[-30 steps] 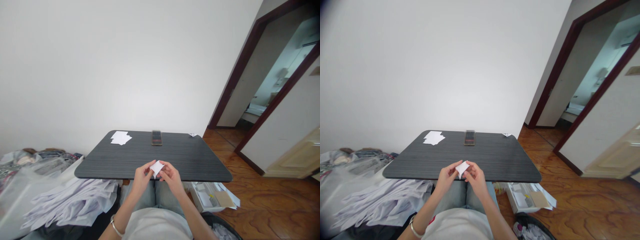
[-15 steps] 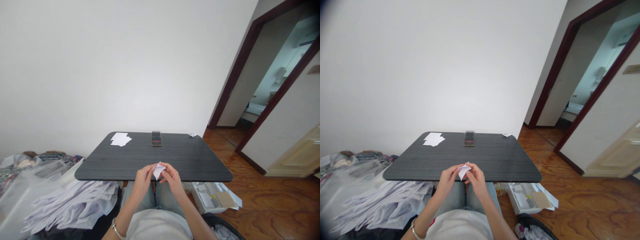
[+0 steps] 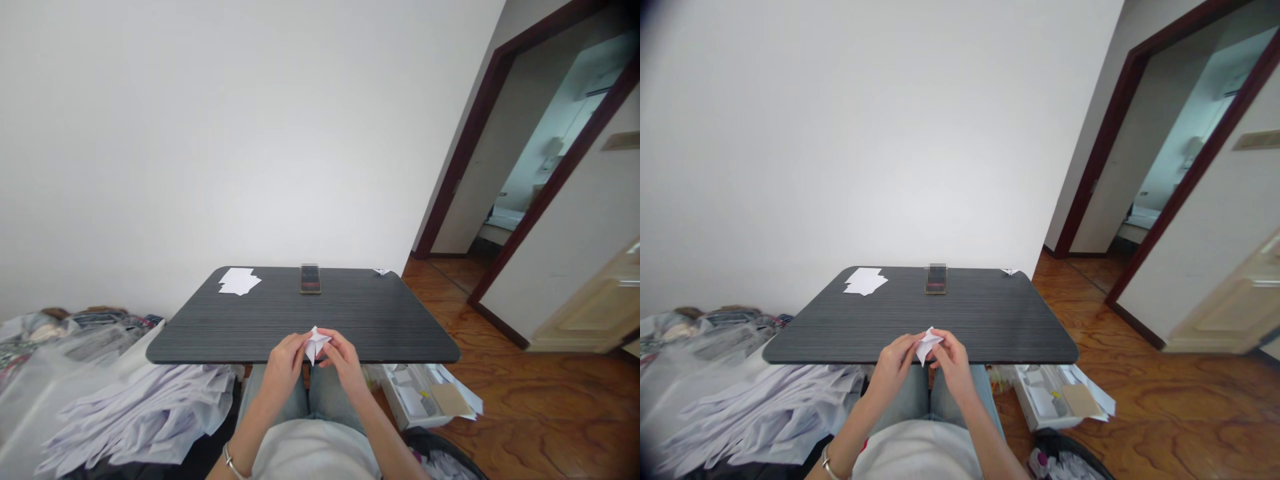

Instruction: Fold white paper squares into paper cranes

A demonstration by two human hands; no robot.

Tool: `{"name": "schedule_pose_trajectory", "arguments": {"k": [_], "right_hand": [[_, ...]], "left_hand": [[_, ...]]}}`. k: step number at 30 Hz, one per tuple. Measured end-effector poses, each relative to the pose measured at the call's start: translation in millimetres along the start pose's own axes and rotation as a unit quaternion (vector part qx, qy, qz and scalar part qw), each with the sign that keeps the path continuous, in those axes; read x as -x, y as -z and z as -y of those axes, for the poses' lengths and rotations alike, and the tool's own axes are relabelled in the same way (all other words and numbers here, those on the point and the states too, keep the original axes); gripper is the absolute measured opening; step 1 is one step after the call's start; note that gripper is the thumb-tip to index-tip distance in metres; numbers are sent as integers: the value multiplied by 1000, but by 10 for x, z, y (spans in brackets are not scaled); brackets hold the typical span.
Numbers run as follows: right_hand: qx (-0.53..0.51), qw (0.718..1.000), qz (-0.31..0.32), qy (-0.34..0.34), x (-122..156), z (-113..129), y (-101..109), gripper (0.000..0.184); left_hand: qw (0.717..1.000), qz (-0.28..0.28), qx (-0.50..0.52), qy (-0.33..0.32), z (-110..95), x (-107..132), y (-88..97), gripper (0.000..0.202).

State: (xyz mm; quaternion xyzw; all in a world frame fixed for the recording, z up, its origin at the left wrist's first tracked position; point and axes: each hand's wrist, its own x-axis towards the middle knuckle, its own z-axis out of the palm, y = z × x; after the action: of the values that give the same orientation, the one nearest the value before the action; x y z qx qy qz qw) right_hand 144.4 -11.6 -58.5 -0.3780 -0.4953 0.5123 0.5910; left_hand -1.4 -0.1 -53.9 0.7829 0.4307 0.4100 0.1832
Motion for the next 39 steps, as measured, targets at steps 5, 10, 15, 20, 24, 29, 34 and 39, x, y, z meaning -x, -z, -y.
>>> {"name": "schedule_pose_trajectory", "arguments": {"k": [5, 10, 15, 20, 24, 29, 34, 39], "right_hand": [[3, 1000, -21, -12, -23, -55, -16, 32], [42, 997, -58, 17, -50, -93, -36, 26], [128, 987, -74, 59, -26, -103, -43, 19], [177, 980, -54, 74, 10, -139, -64, 17], [158, 984, -50, 66, 25, -146, -92, 13], [142, 985, -75, 62, 36, -151, -117, 12], [162, 981, -94, 55, 45, -171, -107, 12], [171, 980, -72, 65, 47, -178, -97, 12]], "left_hand": [[1000, -20, -17, -13, -1, 16, -8, 30], [999, -10, -13, -31, -42, 22, -13, 30], [999, -34, 18, 13, -32, 20, -50, 36], [996, -27, 55, 66, -17, 16, -56, 47], [991, -51, 80, 90, -12, 28, -62, 41], [989, -81, 72, 103, -34, 44, -87, 30], [988, -75, 66, 118, -95, 40, -86, 23], [986, -67, 85, 127, -112, 45, -83, 17]]}}
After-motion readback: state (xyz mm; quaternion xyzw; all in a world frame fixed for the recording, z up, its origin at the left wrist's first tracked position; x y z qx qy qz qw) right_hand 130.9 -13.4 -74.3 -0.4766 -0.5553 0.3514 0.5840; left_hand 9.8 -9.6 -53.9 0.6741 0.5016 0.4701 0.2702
